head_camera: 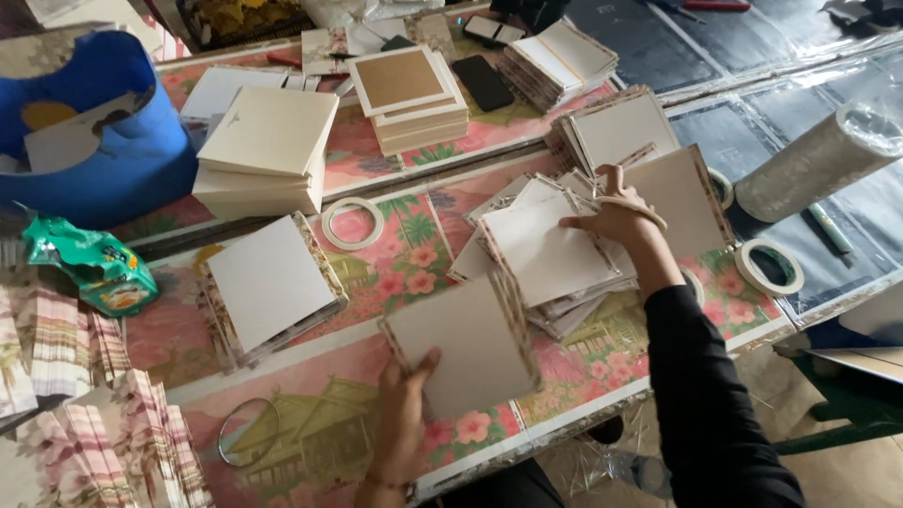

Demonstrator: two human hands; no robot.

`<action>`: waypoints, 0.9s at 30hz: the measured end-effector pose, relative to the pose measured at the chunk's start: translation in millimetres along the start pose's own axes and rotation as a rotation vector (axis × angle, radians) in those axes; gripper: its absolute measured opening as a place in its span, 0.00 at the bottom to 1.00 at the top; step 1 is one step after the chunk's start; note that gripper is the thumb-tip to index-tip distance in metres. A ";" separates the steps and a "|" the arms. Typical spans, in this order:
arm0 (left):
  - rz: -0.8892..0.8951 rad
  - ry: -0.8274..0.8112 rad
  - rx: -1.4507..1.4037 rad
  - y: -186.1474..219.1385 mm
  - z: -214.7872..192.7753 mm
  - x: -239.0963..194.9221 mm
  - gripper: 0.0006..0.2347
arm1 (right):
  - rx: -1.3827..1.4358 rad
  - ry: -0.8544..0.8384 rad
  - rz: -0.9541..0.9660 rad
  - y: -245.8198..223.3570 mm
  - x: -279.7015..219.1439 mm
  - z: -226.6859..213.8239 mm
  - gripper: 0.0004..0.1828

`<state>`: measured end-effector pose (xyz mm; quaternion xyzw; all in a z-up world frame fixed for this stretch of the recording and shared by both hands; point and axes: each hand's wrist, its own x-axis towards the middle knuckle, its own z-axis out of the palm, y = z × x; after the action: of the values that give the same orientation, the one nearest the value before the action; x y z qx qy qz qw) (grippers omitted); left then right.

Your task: Applying double-sided tape to the edges of decorative cards and peeling the backing for assembly.

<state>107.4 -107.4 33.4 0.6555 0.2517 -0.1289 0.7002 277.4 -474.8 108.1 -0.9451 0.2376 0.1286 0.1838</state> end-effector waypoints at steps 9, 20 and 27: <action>0.038 -0.183 -0.669 12.1 53.9 13.8 0.27 | 0.084 -0.130 -0.117 -6.3 -31.9 43.9 0.68; 0.236 0.043 -0.315 -23.2 16.7 28.0 0.55 | 0.903 -0.144 -0.122 3.2 -140.2 110.9 0.48; 0.346 -0.016 -0.141 0.2 -16.4 -10.6 0.52 | 1.015 0.038 -0.430 9.7 -165.9 151.5 0.62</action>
<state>95.6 -92.9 38.8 0.6373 0.1381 0.0063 0.7581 107.3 -354.2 23.9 -0.7671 0.0744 -0.0596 0.6343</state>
